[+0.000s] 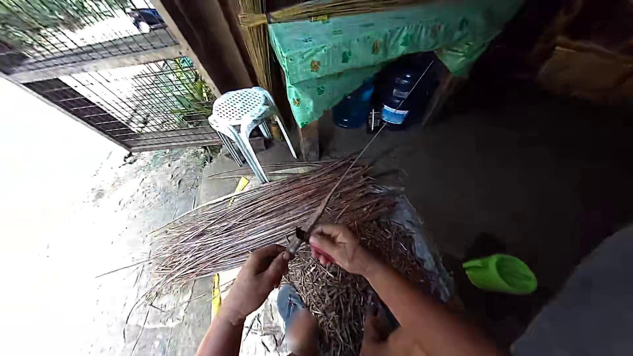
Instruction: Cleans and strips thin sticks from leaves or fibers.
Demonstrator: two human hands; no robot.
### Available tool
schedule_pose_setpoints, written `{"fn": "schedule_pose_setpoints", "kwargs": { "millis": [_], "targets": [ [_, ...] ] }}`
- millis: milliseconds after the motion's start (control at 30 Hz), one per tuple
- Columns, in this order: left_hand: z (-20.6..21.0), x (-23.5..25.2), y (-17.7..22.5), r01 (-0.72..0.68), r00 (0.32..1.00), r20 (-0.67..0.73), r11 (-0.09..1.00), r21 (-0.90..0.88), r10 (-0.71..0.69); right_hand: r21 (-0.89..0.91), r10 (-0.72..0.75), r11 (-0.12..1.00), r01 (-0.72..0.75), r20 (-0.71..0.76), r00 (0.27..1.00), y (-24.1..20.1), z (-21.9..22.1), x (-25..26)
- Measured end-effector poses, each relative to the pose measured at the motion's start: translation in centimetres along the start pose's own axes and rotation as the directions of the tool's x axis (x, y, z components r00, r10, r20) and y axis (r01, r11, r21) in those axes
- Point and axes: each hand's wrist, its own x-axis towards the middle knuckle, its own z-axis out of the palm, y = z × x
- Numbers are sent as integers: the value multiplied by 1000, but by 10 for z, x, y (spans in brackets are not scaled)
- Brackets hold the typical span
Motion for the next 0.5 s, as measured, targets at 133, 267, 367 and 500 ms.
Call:
{"fn": "schedule_pose_setpoints", "kwargs": {
  "millis": [133,267,367,500],
  "targets": [
    [-3,1,1,8,1000,20,1000,-16,-8,-57,-80,995,79,-18,997,2,0,2],
    [8,6,15,-11,998,61,1000,-5,12,-187,-211,966,180,-162,964,2,-21,-5],
    [6,5,18,-51,997,56,998,37,49,-196,-185,970,145,-200,962,-6,-34,-3],
    [2,4,16,-52,997,58,998,43,49,-103,-210,976,194,-169,963,0,-62,8]
  ]
}}
